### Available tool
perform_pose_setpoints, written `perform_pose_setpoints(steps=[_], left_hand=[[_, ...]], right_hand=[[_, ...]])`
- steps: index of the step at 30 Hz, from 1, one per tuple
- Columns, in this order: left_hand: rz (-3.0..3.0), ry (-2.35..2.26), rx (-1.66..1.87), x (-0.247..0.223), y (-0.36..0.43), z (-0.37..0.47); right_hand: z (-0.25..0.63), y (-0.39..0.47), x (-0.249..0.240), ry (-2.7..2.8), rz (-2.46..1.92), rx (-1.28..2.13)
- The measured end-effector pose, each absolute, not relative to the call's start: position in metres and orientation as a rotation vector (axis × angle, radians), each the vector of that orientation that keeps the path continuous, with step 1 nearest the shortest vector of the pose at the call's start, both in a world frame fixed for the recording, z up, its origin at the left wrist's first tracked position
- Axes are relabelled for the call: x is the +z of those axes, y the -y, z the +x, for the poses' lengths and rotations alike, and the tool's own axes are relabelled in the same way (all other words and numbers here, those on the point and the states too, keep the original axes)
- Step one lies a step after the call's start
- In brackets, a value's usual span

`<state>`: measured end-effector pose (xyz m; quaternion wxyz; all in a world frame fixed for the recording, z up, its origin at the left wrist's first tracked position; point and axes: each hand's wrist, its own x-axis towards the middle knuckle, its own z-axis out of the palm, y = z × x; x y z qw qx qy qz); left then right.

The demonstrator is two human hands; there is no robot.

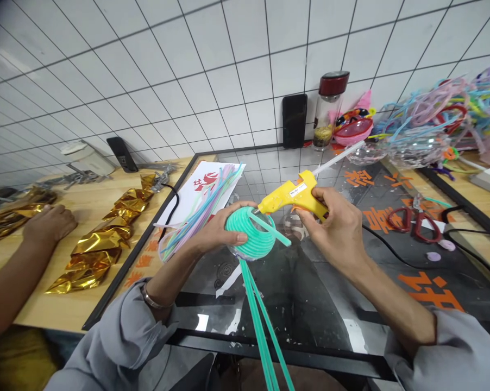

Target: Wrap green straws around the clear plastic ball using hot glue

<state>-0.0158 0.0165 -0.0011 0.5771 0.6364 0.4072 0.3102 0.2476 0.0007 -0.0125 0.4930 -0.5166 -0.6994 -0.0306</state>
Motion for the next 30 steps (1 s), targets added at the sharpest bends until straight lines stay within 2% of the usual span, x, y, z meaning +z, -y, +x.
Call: perform_pose_setpoints(steps=[17, 30], left_hand=[[1.480, -0.926, 0.741, -0.0029, -0.0177, -0.0161], [1.446, -0.925, 0.730, -0.0034, -0.0179, -0.0154]], right_hand=[[0.2518, -0.0013, -0.0121, 1.694, -1.223, -0.072], [0.2508, -0.0035, -0.0159, 1.597, -1.350, 0.065]])
